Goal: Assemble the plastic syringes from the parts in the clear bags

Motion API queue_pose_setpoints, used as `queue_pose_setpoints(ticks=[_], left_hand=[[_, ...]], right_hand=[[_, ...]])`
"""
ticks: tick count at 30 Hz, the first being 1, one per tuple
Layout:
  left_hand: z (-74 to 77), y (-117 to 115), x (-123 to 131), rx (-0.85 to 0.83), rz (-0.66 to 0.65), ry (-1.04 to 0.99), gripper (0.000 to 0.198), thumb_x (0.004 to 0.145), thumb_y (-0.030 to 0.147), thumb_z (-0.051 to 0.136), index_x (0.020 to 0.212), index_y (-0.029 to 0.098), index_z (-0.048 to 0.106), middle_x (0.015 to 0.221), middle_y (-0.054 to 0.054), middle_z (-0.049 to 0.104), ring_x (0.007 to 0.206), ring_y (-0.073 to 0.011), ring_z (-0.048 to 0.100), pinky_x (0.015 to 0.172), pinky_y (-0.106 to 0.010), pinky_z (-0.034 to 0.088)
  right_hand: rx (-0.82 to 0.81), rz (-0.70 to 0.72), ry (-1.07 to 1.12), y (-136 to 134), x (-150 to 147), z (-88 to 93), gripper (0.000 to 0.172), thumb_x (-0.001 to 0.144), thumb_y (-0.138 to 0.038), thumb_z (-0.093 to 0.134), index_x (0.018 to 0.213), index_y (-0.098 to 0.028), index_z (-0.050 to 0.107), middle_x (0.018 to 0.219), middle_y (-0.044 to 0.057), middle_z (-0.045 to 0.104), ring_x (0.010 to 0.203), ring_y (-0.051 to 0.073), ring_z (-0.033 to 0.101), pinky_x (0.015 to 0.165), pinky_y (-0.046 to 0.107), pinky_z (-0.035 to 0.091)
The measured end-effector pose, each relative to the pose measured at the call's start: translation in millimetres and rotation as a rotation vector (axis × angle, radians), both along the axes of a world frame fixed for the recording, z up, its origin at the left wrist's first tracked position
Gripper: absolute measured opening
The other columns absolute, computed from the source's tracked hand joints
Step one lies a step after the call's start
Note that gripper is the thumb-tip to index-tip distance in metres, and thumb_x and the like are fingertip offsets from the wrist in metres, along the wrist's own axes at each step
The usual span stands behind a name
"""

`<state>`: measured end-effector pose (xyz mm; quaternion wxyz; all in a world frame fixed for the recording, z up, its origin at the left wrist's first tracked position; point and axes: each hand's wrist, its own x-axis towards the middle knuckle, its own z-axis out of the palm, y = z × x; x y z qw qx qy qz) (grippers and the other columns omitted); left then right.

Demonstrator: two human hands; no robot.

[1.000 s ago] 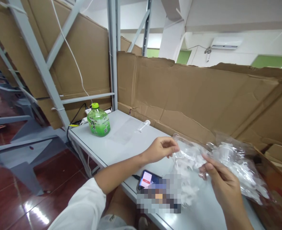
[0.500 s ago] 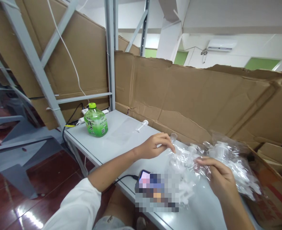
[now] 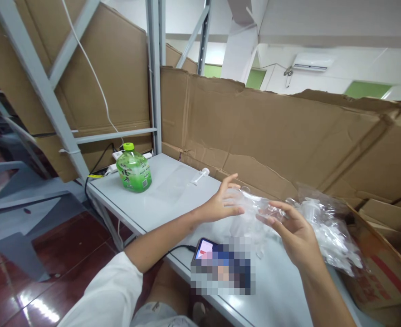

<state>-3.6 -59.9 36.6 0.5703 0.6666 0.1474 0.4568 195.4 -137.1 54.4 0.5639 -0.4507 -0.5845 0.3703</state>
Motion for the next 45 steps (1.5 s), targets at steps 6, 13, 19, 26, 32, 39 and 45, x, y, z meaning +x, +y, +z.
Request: queue_pose_setpoints(ticks=[6, 13, 19, 26, 32, 39, 45], left_hand=[[-8.0, 1, 0, -0.069, -0.259, 0.080, 0.052, 0.072, 0.053, 0.058, 0.110, 0.017, 0.058, 0.103, -0.009, 0.060, 0.099, -0.0191, 0.054, 0.087, -0.031, 0.039], [3.0, -11, 4, 0.005, -0.096, -0.013, 0.043, 0.078, 0.041, 0.057, 0.114, 0.018, 0.057, 0.110, -0.010, 0.060, 0.105, -0.0204, 0.053, 0.090, -0.031, 0.039], [1.6, -14, 10, -0.065, -0.047, -0.106, 0.047, 0.067, 0.041, 0.068, 0.106, 0.016, 0.061, 0.105, -0.009, 0.062, 0.100, -0.0195, 0.055, 0.086, -0.030, 0.041], [-5.0, -10, 18, -0.231, -0.027, -0.166, 0.051, 0.060, 0.044, 0.073, 0.097, 0.012, 0.060, 0.083, -0.006, 0.064, 0.077, -0.0132, 0.058, 0.072, -0.025, 0.044], [-13.1, -10, 18, -0.357, -0.097, -0.173, 0.042, 0.066, 0.044, 0.069, 0.088, 0.018, 0.043, 0.063, 0.005, 0.054, 0.055, -0.0062, 0.051, 0.059, -0.021, 0.042], [-7.1, -17, 14, -0.130, 0.089, -0.086, 0.028, 0.068, 0.035, 0.068, 0.077, 0.015, 0.050, 0.089, -0.002, 0.056, 0.087, -0.0122, 0.053, 0.081, -0.025, 0.042], [-16.1, -18, 20, -0.181, 0.217, -0.082, 0.023, 0.071, 0.030, 0.066, 0.082, 0.012, 0.057, 0.084, -0.003, 0.059, 0.080, -0.0119, 0.055, 0.078, -0.027, 0.043]], right_hand=[[0.217, -0.021, 0.028, -1, -7, 7.8, 0.052, 0.071, -0.022, 0.069, 0.117, -0.034, 0.049, 0.102, 0.004, 0.059, 0.099, 0.022, 0.057, 0.075, 0.037, 0.055], [-0.073, 0.071, -0.016, 4, 1, -2.1, 0.050, 0.077, -0.038, 0.062, 0.124, -0.029, 0.049, 0.111, 0.009, 0.062, 0.095, 0.024, 0.060, 0.073, 0.037, 0.051], [-0.101, 0.006, 0.016, 7, -1, -13.2, 0.025, 0.073, -0.043, 0.065, 0.086, -0.022, 0.070, 0.071, 0.004, 0.069, 0.066, 0.018, 0.060, 0.060, 0.029, 0.046], [-0.088, -0.091, 0.089, 12, -2, -22.0, 0.028, 0.069, -0.045, 0.068, 0.083, -0.021, 0.070, 0.063, 0.002, 0.067, 0.059, 0.016, 0.058, 0.056, 0.028, 0.044], [-0.069, -0.173, -0.033, 7, -3, -23.3, 0.027, 0.075, -0.041, 0.063, 0.090, -0.021, 0.069, 0.068, 0.002, 0.069, 0.066, 0.018, 0.060, 0.065, 0.030, 0.046], [0.002, -0.237, -0.099, 1, -1, -23.7, 0.024, 0.075, -0.038, 0.063, 0.089, -0.019, 0.069, 0.067, 0.002, 0.067, 0.066, 0.018, 0.061, 0.061, 0.029, 0.047], [0.001, -0.353, -0.059, -7, -10, -25.2, 0.026, 0.076, -0.038, 0.062, 0.093, -0.020, 0.068, 0.073, 0.004, 0.069, 0.065, 0.018, 0.062, 0.056, 0.028, 0.047]])
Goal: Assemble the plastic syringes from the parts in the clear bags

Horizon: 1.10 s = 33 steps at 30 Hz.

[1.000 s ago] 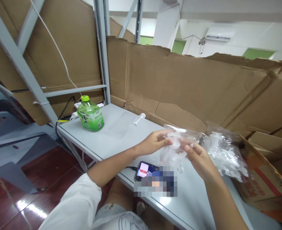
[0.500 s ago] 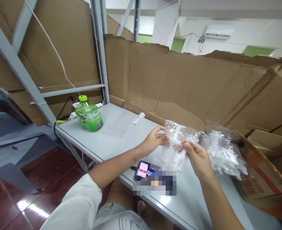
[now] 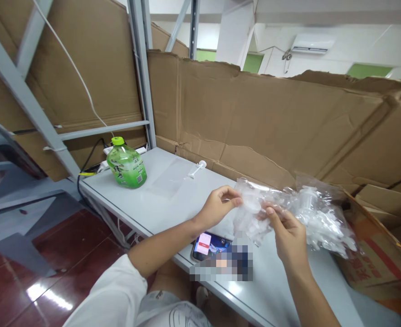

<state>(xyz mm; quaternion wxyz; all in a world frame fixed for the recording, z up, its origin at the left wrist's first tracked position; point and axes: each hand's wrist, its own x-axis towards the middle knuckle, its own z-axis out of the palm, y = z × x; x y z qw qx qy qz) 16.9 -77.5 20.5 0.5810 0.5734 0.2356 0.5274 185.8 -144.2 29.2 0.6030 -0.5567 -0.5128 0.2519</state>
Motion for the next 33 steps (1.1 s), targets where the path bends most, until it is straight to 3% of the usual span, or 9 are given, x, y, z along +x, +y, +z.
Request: queue_pose_setpoints(ticks=[5, 11, 14, 20, 26, 33], left_hand=[[-6.9, -3, 6, -0.114, -0.016, -0.089, 0.026, 0.067, 0.030, 0.070, 0.079, 0.011, 0.058, 0.082, -0.004, 0.061, 0.076, -0.0106, 0.055, 0.075, -0.026, 0.043], [-3.4, -4, 4, -0.129, -0.064, -0.095, 0.033, 0.063, 0.038, 0.072, 0.069, 0.012, 0.052, 0.066, 0.001, 0.052, 0.063, -0.0075, 0.048, 0.065, -0.022, 0.038], [-1.7, -4, 3, -0.100, -0.154, -0.094, 0.035, 0.064, 0.041, 0.070, 0.069, 0.013, 0.050, 0.063, 0.003, 0.047, 0.060, -0.0065, 0.043, 0.061, -0.021, 0.034], [-2.6, -9, 4, -0.013, -0.202, -0.141, 0.032, 0.068, 0.037, 0.069, 0.073, 0.014, 0.047, 0.069, 0.003, 0.045, 0.065, -0.0065, 0.042, 0.063, -0.019, 0.033], [-2.5, -6, -2, 0.062, -0.377, -0.042, 0.030, 0.067, 0.031, 0.071, 0.074, 0.014, 0.048, 0.070, 0.002, 0.046, 0.065, -0.0070, 0.043, 0.062, -0.020, 0.034], [-6.6, -1, -3, 0.199, -0.341, -0.095, 0.025, 0.075, 0.032, 0.063, 0.071, 0.014, 0.046, 0.069, 0.002, 0.042, 0.065, -0.0073, 0.041, 0.063, -0.021, 0.033]], right_hand=[[0.001, -0.049, 0.070, -3, -6, -3.6, 0.027, 0.075, -0.038, 0.063, 0.093, -0.020, 0.069, 0.083, 0.006, 0.070, 0.065, 0.019, 0.062, 0.054, 0.029, 0.046], [0.036, -0.047, 0.108, -4, -7, -8.4, 0.026, 0.075, -0.036, 0.062, 0.094, -0.019, 0.068, 0.080, 0.006, 0.070, 0.067, 0.019, 0.061, 0.052, 0.028, 0.044], [0.025, -0.035, 0.167, -4, -9, -6.0, 0.025, 0.074, -0.035, 0.064, 0.092, -0.018, 0.068, 0.080, 0.006, 0.069, 0.066, 0.018, 0.059, 0.054, 0.029, 0.045], [-0.011, 0.011, 0.418, -2, -10, -1.1, 0.020, 0.067, -0.030, 0.072, 0.084, -0.020, 0.071, 0.078, 0.004, 0.070, 0.064, 0.014, 0.058, 0.060, 0.027, 0.046], [-0.051, 0.005, 0.509, -1, -5, 0.2, 0.018, 0.062, -0.027, 0.075, 0.079, -0.020, 0.071, 0.076, 0.003, 0.071, 0.063, 0.014, 0.061, 0.060, 0.026, 0.048], [-0.080, 0.072, 0.579, -2, -8, 3.9, 0.023, 0.059, -0.028, 0.077, 0.079, -0.021, 0.071, 0.068, 0.001, 0.070, 0.053, 0.011, 0.057, 0.050, 0.022, 0.046]])
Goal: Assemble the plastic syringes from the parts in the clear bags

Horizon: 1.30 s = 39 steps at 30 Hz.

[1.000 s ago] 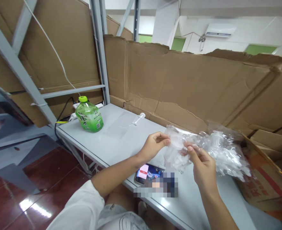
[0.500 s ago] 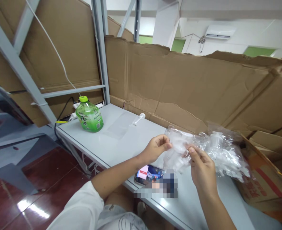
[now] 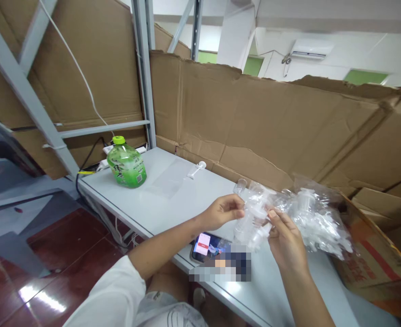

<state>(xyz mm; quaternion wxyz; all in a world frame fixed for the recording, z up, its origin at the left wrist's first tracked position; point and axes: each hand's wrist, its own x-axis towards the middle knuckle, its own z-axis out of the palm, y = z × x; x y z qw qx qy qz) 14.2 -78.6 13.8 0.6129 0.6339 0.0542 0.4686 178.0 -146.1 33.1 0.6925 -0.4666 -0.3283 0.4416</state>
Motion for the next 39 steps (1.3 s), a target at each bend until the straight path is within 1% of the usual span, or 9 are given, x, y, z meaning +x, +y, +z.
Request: queue_pose_setpoints(ticks=[4, 9, 12, 15, 18, 24, 29, 34, 39], left_hand=[[3.9, -3, -3, 0.112, 0.058, 0.023, 0.022, 0.076, 0.030, 0.062, 0.072, 0.014, 0.047, 0.072, 0.001, 0.042, 0.068, -0.0085, 0.042, 0.067, -0.023, 0.034], [16.0, -8, -10, 0.059, 0.051, 0.038, 0.029, 0.078, 0.040, 0.058, 0.088, 0.016, 0.047, 0.078, -0.002, 0.047, 0.072, -0.0106, 0.046, 0.069, -0.024, 0.038], [20.1, -12, -9, 0.069, 0.182, 0.093, 0.026, 0.077, 0.037, 0.058, 0.087, 0.015, 0.050, 0.082, -0.003, 0.049, 0.077, -0.0120, 0.049, 0.071, -0.024, 0.040], [21.0, -17, -4, 0.081, 0.342, 0.153, 0.016, 0.078, 0.029, 0.058, 0.083, 0.014, 0.054, 0.085, -0.004, 0.053, 0.083, -0.0132, 0.051, 0.075, -0.025, 0.042], [20.1, -19, -1, 0.035, 0.403, 0.163, 0.013, 0.077, 0.025, 0.059, 0.081, 0.014, 0.057, 0.085, -0.005, 0.057, 0.085, -0.0141, 0.054, 0.077, -0.026, 0.043], [16.9, -17, 5, -0.197, 0.329, 0.050, 0.017, 0.070, 0.025, 0.066, 0.074, 0.012, 0.057, 0.080, -0.005, 0.059, 0.076, -0.0122, 0.056, 0.075, -0.026, 0.045], [15.6, -14, 7, -0.161, 0.316, 0.051, 0.018, 0.071, 0.026, 0.066, 0.078, 0.014, 0.055, 0.081, -0.002, 0.056, 0.080, -0.0119, 0.055, 0.076, -0.025, 0.044], [12.1, -11, 7, -0.175, 0.151, 0.104, 0.031, 0.069, 0.028, 0.068, 0.095, 0.016, 0.055, 0.096, -0.004, 0.058, 0.087, -0.0129, 0.056, 0.080, -0.026, 0.044], [7.7, -6, 7, -0.233, 0.164, 0.013, 0.027, 0.068, 0.034, 0.069, 0.073, 0.013, 0.054, 0.079, -0.003, 0.060, 0.071, -0.0100, 0.055, 0.070, -0.024, 0.043]], right_hand=[[-0.003, -0.018, -0.033, 0, 1, -1.4, 0.024, 0.058, -0.030, 0.077, 0.080, -0.020, 0.071, 0.068, 0.001, 0.070, 0.054, 0.011, 0.058, 0.053, 0.023, 0.046], [0.065, -0.108, -0.190, 0, 4, -7.1, 0.025, 0.063, -0.034, 0.073, 0.083, -0.019, 0.070, 0.083, 0.006, 0.072, 0.074, 0.020, 0.064, 0.064, 0.030, 0.049], [0.086, -0.121, -0.215, 0, 6, -11.3, 0.022, 0.066, -0.033, 0.072, 0.084, -0.020, 0.070, 0.087, 0.005, 0.071, 0.082, 0.020, 0.064, 0.070, 0.031, 0.048], [0.101, -0.110, -0.217, 1, 6, -14.4, 0.022, 0.067, -0.032, 0.071, 0.085, -0.020, 0.070, 0.085, 0.006, 0.071, 0.078, 0.020, 0.063, 0.070, 0.032, 0.047], [0.120, -0.119, -0.231, 0, 6, -14.8, 0.024, 0.067, -0.031, 0.071, 0.086, -0.018, 0.069, 0.084, 0.007, 0.071, 0.071, 0.018, 0.062, 0.066, 0.032, 0.047], [0.158, -0.146, -0.228, -3, 1, -9.1, 0.019, 0.070, -0.028, 0.069, 0.086, -0.019, 0.069, 0.082, 0.004, 0.069, 0.060, 0.012, 0.055, 0.058, 0.027, 0.044], [0.157, -0.173, -0.217, -2, 1, -7.7, 0.020, 0.069, -0.029, 0.069, 0.086, -0.018, 0.069, 0.083, 0.005, 0.069, 0.064, 0.014, 0.056, 0.059, 0.028, 0.044], [0.129, -0.149, -0.229, -2, 3, -8.7, 0.023, 0.069, -0.032, 0.069, 0.087, -0.018, 0.069, 0.081, 0.006, 0.070, 0.062, 0.015, 0.058, 0.058, 0.029, 0.045], [0.141, -0.151, -0.290, -3, 6, -16.1, 0.026, 0.069, -0.035, 0.069, 0.089, -0.019, 0.070, 0.088, 0.008, 0.071, 0.073, 0.020, 0.063, 0.065, 0.033, 0.048]])
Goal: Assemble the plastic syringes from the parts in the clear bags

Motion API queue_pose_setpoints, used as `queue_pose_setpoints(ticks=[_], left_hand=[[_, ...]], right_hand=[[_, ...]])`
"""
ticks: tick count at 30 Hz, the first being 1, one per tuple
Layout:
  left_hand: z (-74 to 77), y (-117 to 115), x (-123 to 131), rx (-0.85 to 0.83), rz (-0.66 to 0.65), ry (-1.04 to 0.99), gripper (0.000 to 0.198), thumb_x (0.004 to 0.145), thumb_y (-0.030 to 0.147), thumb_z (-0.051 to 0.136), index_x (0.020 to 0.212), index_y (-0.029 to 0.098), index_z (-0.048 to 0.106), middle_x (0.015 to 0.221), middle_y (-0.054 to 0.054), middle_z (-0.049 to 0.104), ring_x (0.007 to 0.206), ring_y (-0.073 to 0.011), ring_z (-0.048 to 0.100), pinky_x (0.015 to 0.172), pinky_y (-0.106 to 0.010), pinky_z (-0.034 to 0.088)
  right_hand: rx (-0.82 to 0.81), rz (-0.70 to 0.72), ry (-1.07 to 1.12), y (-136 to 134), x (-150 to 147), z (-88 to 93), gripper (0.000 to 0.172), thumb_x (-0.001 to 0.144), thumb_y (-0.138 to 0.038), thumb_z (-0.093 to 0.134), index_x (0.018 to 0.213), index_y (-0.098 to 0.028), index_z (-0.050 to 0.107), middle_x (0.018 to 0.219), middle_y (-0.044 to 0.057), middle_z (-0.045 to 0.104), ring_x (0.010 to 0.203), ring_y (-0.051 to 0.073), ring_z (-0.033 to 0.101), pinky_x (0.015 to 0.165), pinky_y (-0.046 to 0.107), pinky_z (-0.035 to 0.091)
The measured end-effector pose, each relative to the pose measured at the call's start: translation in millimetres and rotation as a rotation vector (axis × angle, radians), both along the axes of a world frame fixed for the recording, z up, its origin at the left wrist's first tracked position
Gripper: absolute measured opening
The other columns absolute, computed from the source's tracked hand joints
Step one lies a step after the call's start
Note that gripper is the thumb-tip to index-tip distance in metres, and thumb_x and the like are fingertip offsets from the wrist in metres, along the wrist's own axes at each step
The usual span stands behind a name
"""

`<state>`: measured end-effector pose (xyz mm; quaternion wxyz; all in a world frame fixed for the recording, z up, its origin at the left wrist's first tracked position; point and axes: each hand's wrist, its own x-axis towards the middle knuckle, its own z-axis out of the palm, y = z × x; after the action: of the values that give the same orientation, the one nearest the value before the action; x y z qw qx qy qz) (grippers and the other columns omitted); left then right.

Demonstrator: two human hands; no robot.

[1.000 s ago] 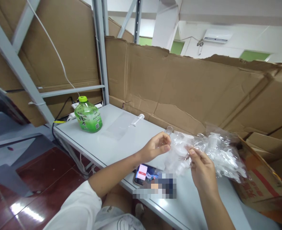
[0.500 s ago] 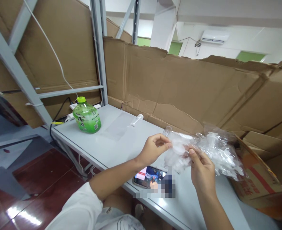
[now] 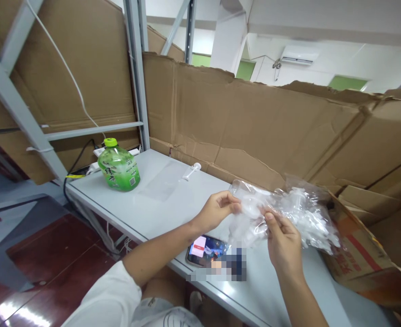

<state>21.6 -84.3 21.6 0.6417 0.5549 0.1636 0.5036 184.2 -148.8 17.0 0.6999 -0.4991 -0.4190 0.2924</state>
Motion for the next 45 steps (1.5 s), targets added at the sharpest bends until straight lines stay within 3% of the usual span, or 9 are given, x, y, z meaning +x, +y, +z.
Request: queue_pose_setpoints(ticks=[6, 11, 20, 25, 28, 32, 38, 41, 45], left_hand=[[2.5, 2, -2, -0.040, -0.010, -0.033, 0.034, 0.066, 0.039, 0.069, 0.066, 0.012, 0.048, 0.079, -0.003, 0.059, 0.064, -0.0085, 0.053, 0.065, -0.024, 0.042], [0.3, 5, -4, -0.087, 0.012, -0.030, 0.035, 0.067, 0.043, 0.068, 0.068, 0.013, 0.051, 0.065, 0.001, 0.053, 0.059, -0.0071, 0.049, 0.062, -0.022, 0.039], [-8.9, 8, -4, -0.315, -0.148, -0.141, 0.035, 0.065, 0.041, 0.071, 0.066, 0.012, 0.051, 0.057, 0.005, 0.049, 0.051, -0.0038, 0.043, 0.054, -0.018, 0.034], [-11.7, 13, -7, -0.353, -0.103, -0.117, 0.029, 0.068, 0.038, 0.069, 0.070, 0.013, 0.054, 0.062, 0.003, 0.054, 0.055, -0.0049, 0.049, 0.057, -0.017, 0.037], [-15.7, 29, -12, -0.402, -0.018, -0.102, 0.023, 0.070, 0.033, 0.067, 0.071, 0.013, 0.055, 0.065, 0.002, 0.056, 0.057, -0.0057, 0.052, 0.057, -0.017, 0.038], [-25.7, 74, -21, -0.483, 0.199, -0.004, 0.010, 0.073, 0.023, 0.058, 0.073, 0.013, 0.055, 0.065, -0.001, 0.057, 0.058, -0.0086, 0.053, 0.057, -0.019, 0.040], [-50.5, 141, -26, -0.505, 0.293, 0.186, 0.009, 0.071, 0.020, 0.056, 0.068, 0.013, 0.052, 0.058, -0.002, 0.054, 0.054, -0.0104, 0.050, 0.054, -0.022, 0.039], [-62.7, 159, -24, -0.452, 0.325, 0.305, 0.013, 0.070, 0.023, 0.059, 0.065, 0.014, 0.051, 0.057, -0.002, 0.053, 0.052, -0.0114, 0.049, 0.051, -0.022, 0.036], [-74.7, 174, -20, -0.345, 0.395, 0.490, 0.014, 0.069, 0.024, 0.059, 0.062, 0.015, 0.050, 0.051, -0.001, 0.049, 0.051, -0.0139, 0.048, 0.050, -0.023, 0.033]], right_hand=[[0.022, -0.019, -0.123, 1, 3, -5.6, 0.029, 0.071, -0.039, 0.067, 0.092, -0.019, 0.070, 0.096, 0.010, 0.071, 0.089, 0.026, 0.064, 0.075, 0.039, 0.050], [-0.040, 0.107, -0.082, 1, 1, -3.3, 0.033, 0.072, -0.043, 0.066, 0.096, -0.021, 0.069, 0.102, 0.010, 0.070, 0.094, 0.028, 0.064, 0.076, 0.040, 0.051], [-0.056, 0.244, -0.011, 2, 0, -2.8, 0.031, 0.073, -0.037, 0.067, 0.101, -0.022, 0.066, 0.105, 0.010, 0.069, 0.080, 0.026, 0.069, 0.076, 0.042, 0.052], [-0.088, 0.292, 0.021, 9, 6, -2.1, 0.051, 0.071, -0.041, 0.068, 0.118, -0.027, 0.053, 0.111, 0.010, 0.066, 0.077, 0.021, 0.068, 0.068, 0.034, 0.052], [-0.158, 0.309, -0.029, 8, 12, -2.5, 0.058, 0.071, -0.042, 0.068, 0.123, -0.029, 0.048, 0.114, 0.010, 0.064, 0.081, 0.020, 0.067, 0.073, 0.035, 0.052], [-0.218, 0.322, -0.099, 6, 28, -4.3, 0.056, 0.071, -0.045, 0.066, 0.121, -0.026, 0.050, 0.116, 0.012, 0.062, 0.087, 0.024, 0.066, 0.077, 0.043, 0.052], [-0.332, 0.113, -0.496, 11, 59, -18.3, 0.039, 0.067, -0.044, 0.066, 0.098, -0.020, 0.065, 0.087, 0.009, 0.070, 0.072, 0.024, 0.066, 0.064, 0.040, 0.052], [-0.352, 0.058, -0.675, 12, 61, -27.6, 0.033, 0.068, -0.041, 0.064, 0.092, -0.020, 0.067, 0.080, 0.008, 0.071, 0.067, 0.024, 0.066, 0.062, 0.037, 0.050], [-0.334, 0.023, -0.703, 14, 56, -33.6, 0.031, 0.070, -0.041, 0.060, 0.090, -0.019, 0.068, 0.081, 0.008, 0.071, 0.066, 0.023, 0.065, 0.057, 0.034, 0.049]])
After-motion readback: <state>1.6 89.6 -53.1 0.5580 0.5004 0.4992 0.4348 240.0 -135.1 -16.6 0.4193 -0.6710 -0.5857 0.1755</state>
